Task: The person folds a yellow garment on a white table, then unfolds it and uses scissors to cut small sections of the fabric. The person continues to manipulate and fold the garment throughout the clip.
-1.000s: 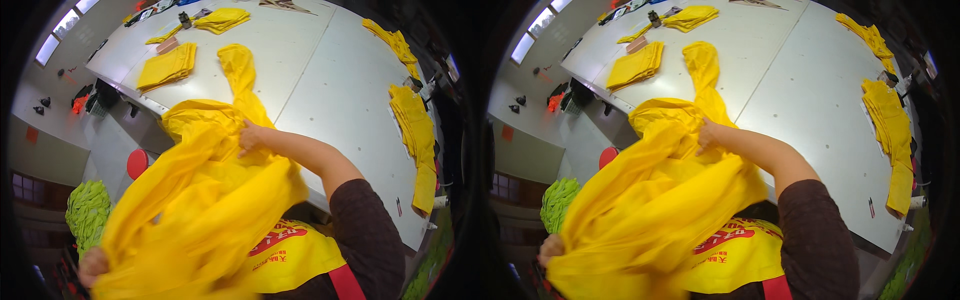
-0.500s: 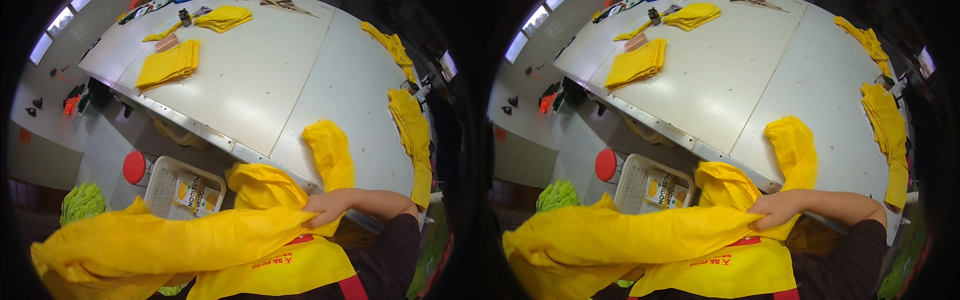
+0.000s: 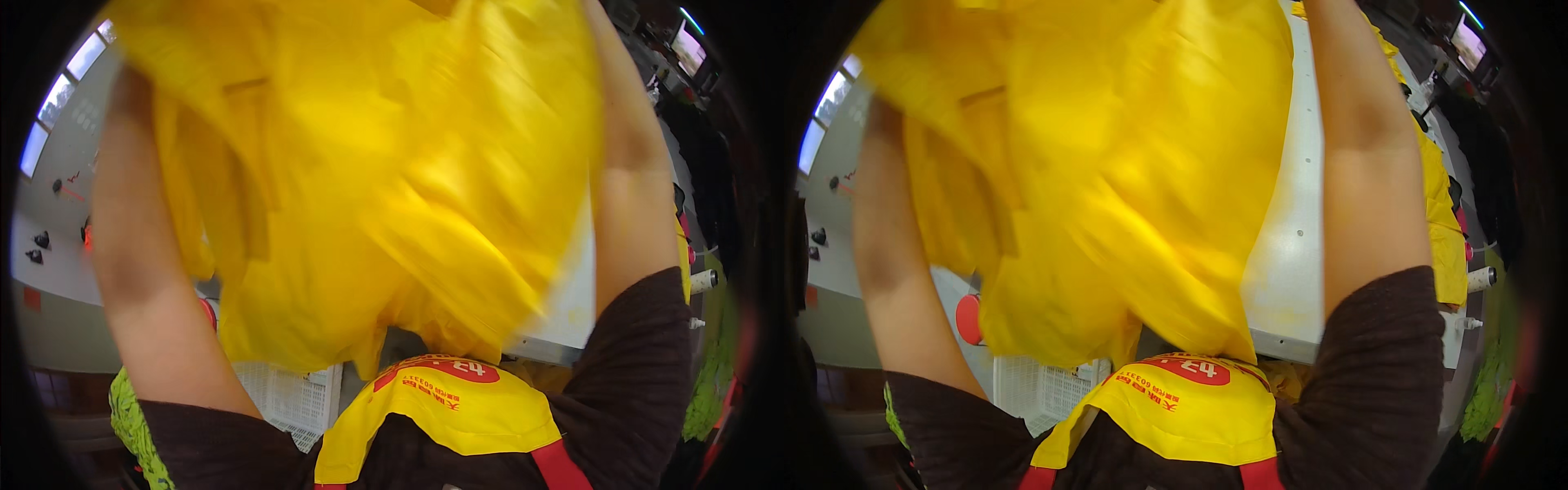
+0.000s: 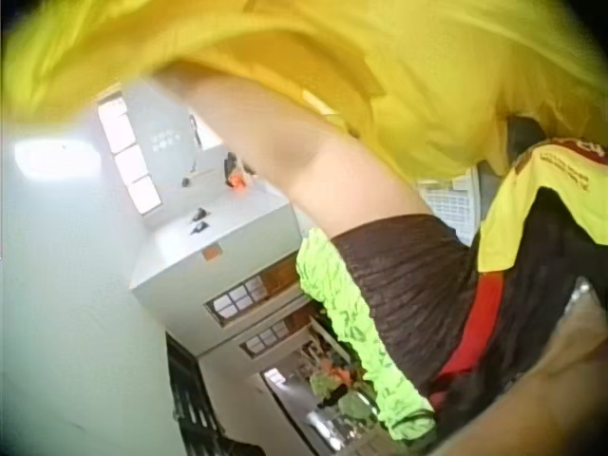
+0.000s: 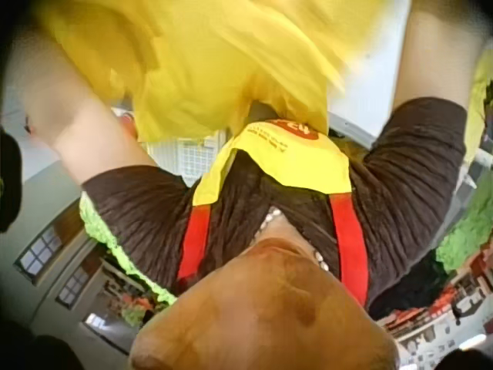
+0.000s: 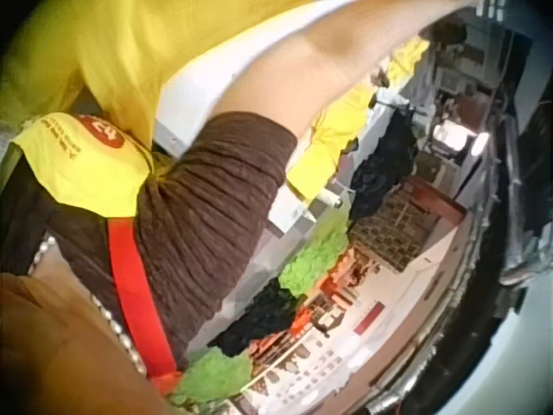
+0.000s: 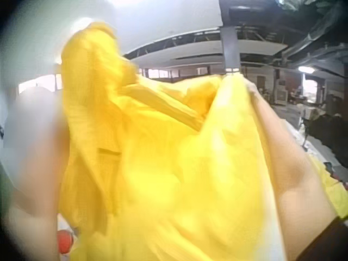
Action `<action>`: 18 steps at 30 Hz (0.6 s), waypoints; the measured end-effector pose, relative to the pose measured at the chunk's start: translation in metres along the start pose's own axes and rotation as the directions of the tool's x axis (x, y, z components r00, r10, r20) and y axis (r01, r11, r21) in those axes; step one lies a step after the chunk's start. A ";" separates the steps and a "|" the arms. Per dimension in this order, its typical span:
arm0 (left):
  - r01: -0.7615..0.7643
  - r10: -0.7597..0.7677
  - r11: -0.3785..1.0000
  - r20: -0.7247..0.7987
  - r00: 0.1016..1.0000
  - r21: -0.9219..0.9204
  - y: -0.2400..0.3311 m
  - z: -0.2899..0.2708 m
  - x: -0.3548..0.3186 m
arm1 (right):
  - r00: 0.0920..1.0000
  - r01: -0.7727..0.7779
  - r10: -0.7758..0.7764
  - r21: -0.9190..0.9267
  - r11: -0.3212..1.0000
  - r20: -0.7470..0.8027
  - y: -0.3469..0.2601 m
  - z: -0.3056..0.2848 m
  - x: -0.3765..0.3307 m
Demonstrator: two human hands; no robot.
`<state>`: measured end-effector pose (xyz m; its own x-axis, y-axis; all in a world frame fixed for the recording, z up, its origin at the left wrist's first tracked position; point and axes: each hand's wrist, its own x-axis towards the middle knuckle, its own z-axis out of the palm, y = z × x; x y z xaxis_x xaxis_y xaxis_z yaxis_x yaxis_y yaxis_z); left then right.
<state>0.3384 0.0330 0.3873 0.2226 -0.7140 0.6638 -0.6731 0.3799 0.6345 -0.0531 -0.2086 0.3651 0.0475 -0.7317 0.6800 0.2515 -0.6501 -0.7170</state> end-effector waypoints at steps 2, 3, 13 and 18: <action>0.039 -0.037 0.999 0.087 0.996 -0.026 -0.051 0.070 -0.002 | 0.999 0.003 -0.013 -0.242 0.970 -0.038 0.064 -0.042 0.012; 0.032 -0.035 0.999 0.128 0.991 0.025 -0.081 0.107 -0.018 | 0.999 0.001 -0.014 -0.386 0.922 -0.032 0.097 -0.072 0.001; 0.214 -0.631 0.555 0.239 0.738 0.804 -0.180 0.218 -0.408 | 0.615 -0.527 0.788 -0.729 0.436 0.026 0.085 -0.085 -0.522; 0.226 -0.613 0.482 0.141 0.777 0.847 -0.197 0.256 -0.398 | 0.699 -0.297 0.714 -0.926 0.234 -0.044 0.105 -0.044 -0.530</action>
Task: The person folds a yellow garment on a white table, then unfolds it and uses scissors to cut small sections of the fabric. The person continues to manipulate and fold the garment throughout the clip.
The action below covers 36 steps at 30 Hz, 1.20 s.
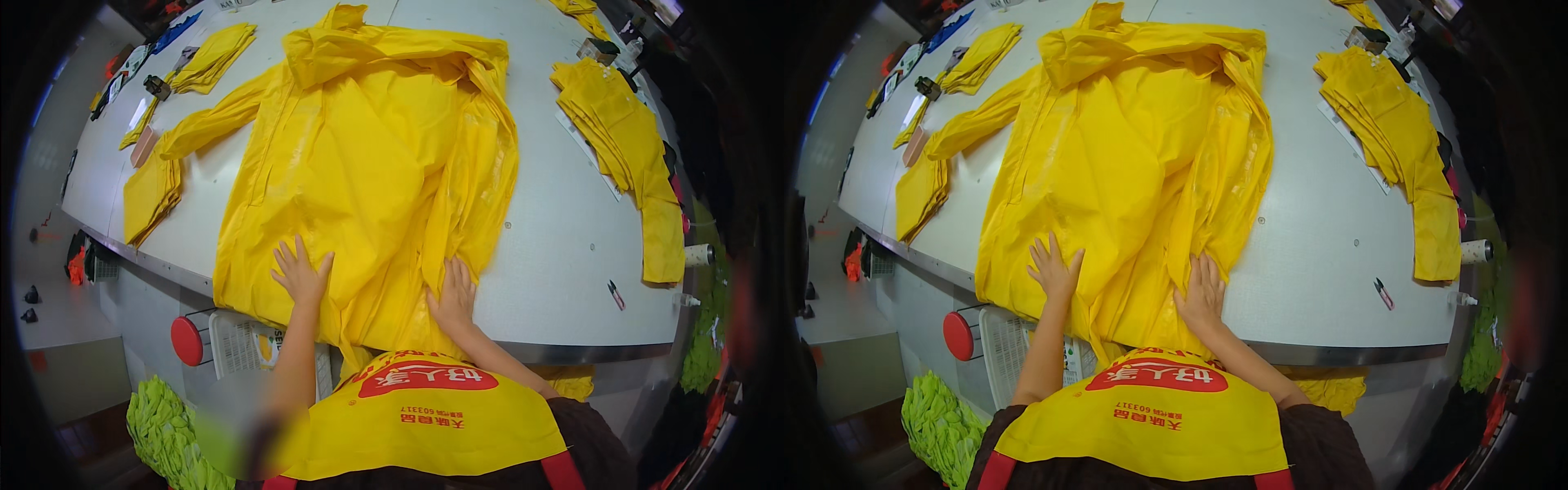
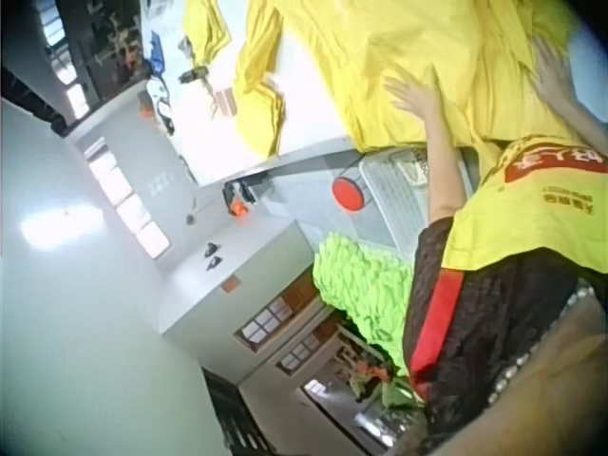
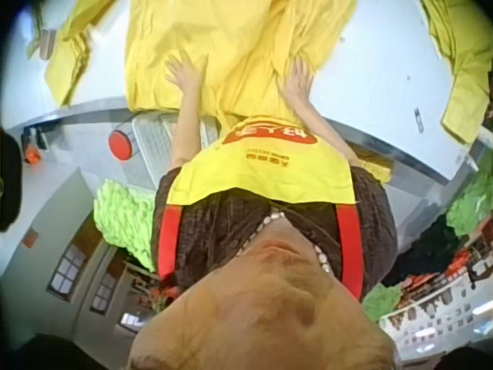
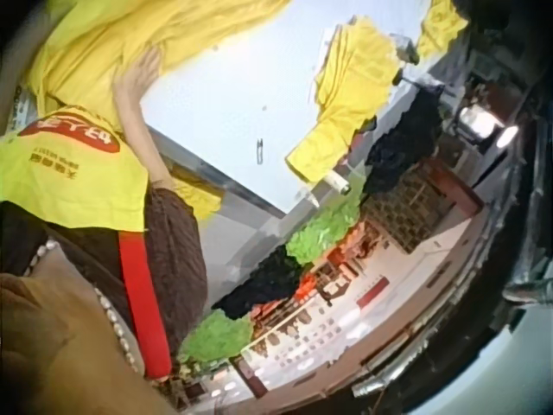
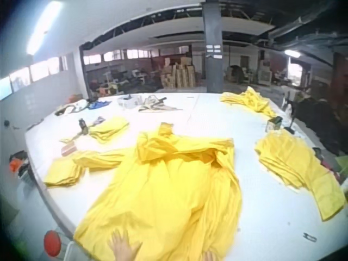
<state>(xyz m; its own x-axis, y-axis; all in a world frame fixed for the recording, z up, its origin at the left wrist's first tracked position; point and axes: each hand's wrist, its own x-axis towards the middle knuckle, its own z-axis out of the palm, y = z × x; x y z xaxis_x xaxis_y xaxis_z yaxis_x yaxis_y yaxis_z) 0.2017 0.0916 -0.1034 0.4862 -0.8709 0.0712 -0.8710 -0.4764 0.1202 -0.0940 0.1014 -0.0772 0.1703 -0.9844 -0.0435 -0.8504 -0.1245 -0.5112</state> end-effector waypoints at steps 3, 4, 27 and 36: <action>0.060 -0.061 0.998 0.012 0.998 0.028 0.011 0.002 0.038 | 0.995 0.016 -0.025 -0.091 0.996 -0.097 0.009 0.009 0.027; 0.078 -0.079 0.997 0.016 0.997 0.024 0.014 0.001 0.050 | 0.991 0.014 -0.031 -0.132 0.991 -0.127 0.015 0.006 0.037; -0.868 0.554 -0.318 -0.818 0.155 -0.380 0.043 -0.378 -0.077 | 0.686 -0.719 0.490 0.402 0.567 0.537 0.164 -0.148 -0.024; -0.541 0.403 -0.622 -0.824 0.399 -0.566 0.037 -0.364 -0.108 | 0.885 -0.446 0.465 0.226 0.866 -0.035 0.177 -0.120 -0.025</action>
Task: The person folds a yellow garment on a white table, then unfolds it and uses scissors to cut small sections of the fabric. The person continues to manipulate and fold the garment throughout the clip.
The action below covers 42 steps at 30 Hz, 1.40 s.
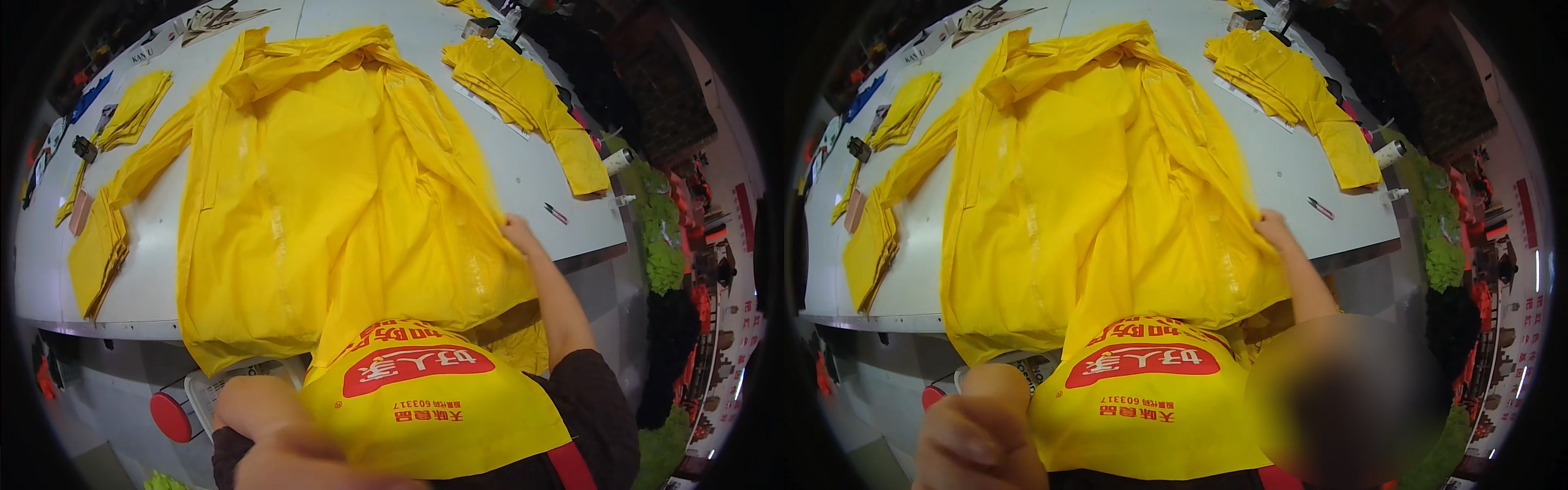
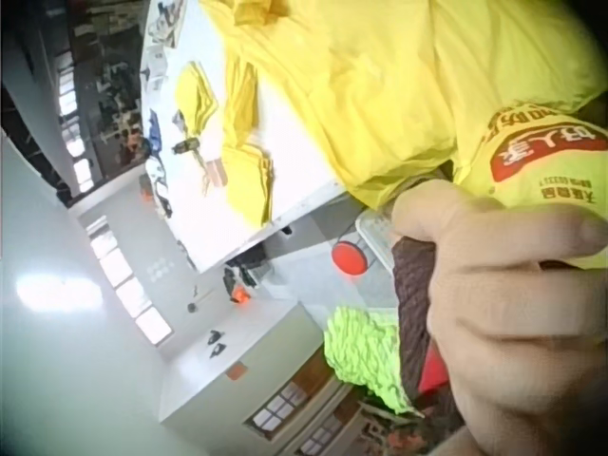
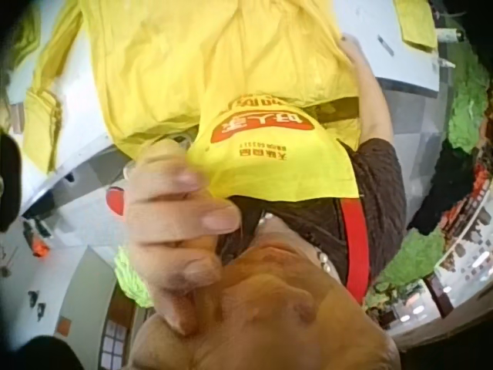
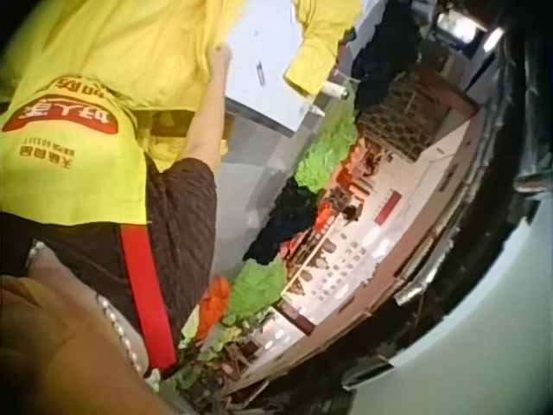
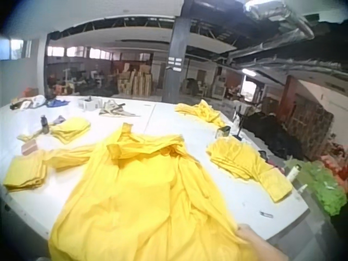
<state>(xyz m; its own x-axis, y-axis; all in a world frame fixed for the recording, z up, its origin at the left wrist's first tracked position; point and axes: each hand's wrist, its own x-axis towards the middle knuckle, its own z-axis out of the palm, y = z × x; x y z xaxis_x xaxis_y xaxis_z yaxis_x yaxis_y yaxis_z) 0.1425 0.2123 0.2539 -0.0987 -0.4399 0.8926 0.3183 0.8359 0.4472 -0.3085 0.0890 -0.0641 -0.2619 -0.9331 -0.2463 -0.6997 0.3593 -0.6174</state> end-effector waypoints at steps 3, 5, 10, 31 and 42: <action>0.185 -0.083 0.687 0.177 0.981 -0.703 -0.021 0.006 -0.009 | 0.859 -0.138 -0.072 -0.364 0.921 -0.507 0.062 -0.088 0.035; 0.366 -0.090 0.369 0.359 0.929 -0.854 -0.035 0.015 -0.017 | 0.758 -0.095 -0.244 -0.472 0.876 -0.605 0.052 -0.167 0.042; 0.558 -0.028 0.280 0.574 0.818 -0.781 -0.048 0.019 -0.032 | 0.738 0.170 -0.436 -0.483 0.859 -0.515 -0.217 -0.153 -0.072; 0.625 -0.944 0.075 -0.147 0.297 0.777 -0.346 0.007 -0.169 | 0.846 0.181 0.166 -0.566 0.804 0.507 -0.132 0.067 -0.177; 0.776 -0.973 -0.064 0.213 0.092 -0.627 -0.317 0.032 -0.194 | 0.855 0.230 0.182 -0.668 0.708 0.486 -0.028 0.009 -0.275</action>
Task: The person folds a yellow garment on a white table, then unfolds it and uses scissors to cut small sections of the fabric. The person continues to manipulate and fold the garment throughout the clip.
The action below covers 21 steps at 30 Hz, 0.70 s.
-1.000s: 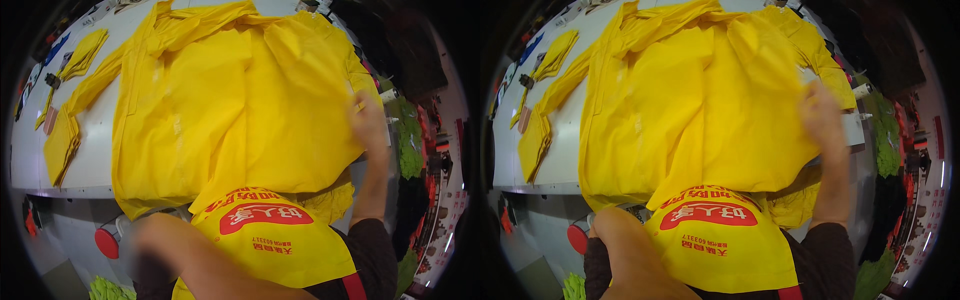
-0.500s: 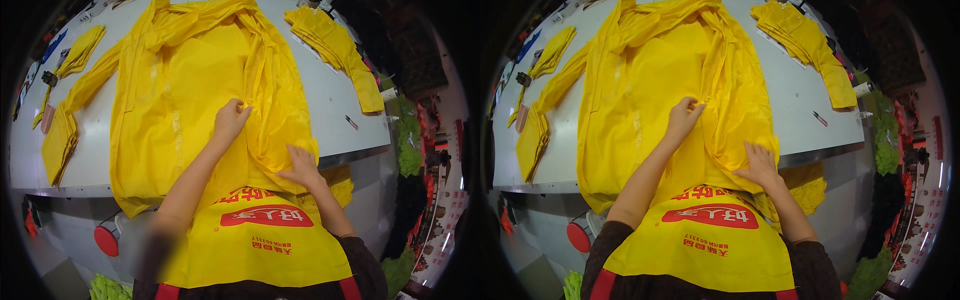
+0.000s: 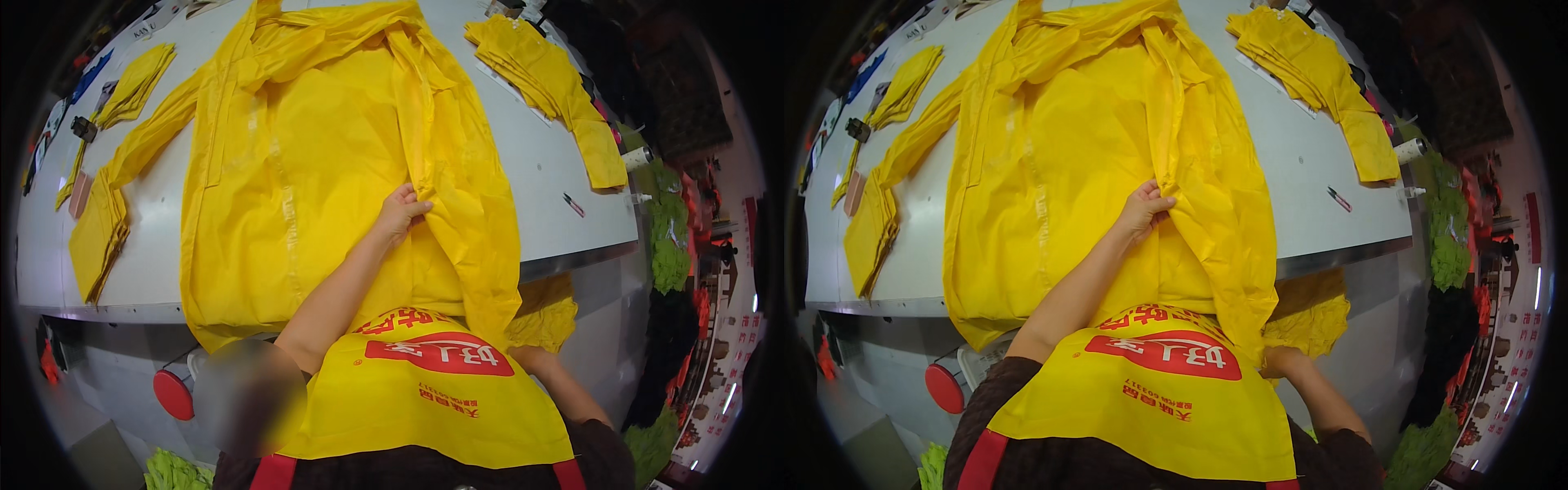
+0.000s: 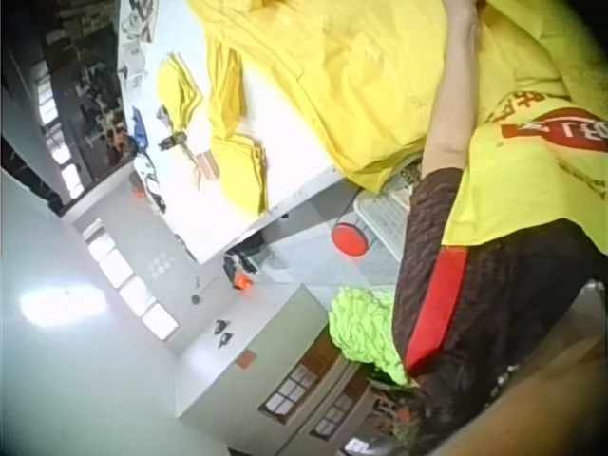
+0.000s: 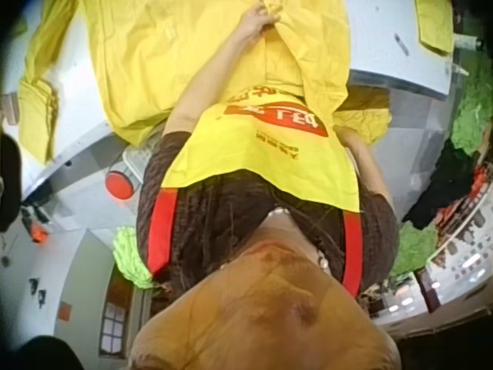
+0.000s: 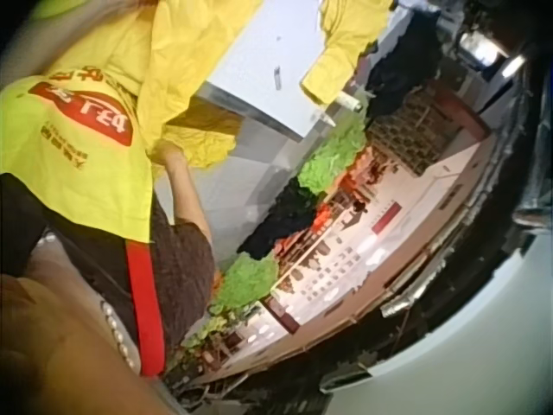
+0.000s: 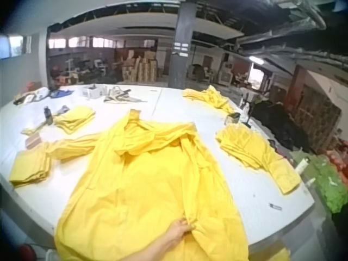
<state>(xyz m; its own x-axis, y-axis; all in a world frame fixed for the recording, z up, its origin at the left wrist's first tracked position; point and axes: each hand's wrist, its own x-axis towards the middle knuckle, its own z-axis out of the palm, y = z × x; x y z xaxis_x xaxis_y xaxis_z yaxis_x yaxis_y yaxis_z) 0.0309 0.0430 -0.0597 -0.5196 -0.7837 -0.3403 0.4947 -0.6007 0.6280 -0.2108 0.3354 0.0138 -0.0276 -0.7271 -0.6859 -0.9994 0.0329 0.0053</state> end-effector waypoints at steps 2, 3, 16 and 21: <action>-0.014 0.014 0.998 0.006 1.000 0.067 -0.003 0.003 0.000 | 0.990 -0.023 0.025 -0.015 1.000 0.139 -0.010 -0.037 0.023; -0.026 0.026 0.994 -0.003 1.000 0.105 -0.004 0.001 -0.002 | 0.987 -0.050 0.058 -0.053 0.997 0.153 -0.021 -0.065 0.048; -0.150 0.331 0.833 -0.261 0.907 0.533 0.016 -0.001 -0.021 | 0.790 0.587 -0.134 0.675 0.448 -0.598 -0.101 -0.172 0.236; -0.073 0.308 0.701 -0.210 0.928 0.709 0.057 0.016 -0.015 | 0.684 0.718 -0.235 0.580 0.385 -0.691 -0.110 -0.177 0.223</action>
<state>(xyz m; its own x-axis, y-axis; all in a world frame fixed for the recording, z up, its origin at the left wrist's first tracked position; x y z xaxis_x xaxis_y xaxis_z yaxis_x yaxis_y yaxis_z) 0.0557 0.0233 -0.0071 -0.1833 -0.9456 -0.2689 -0.1093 -0.2522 0.9615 -0.1101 0.0481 -0.0106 0.2036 -0.9785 0.0324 -0.3933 -0.1121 -0.9125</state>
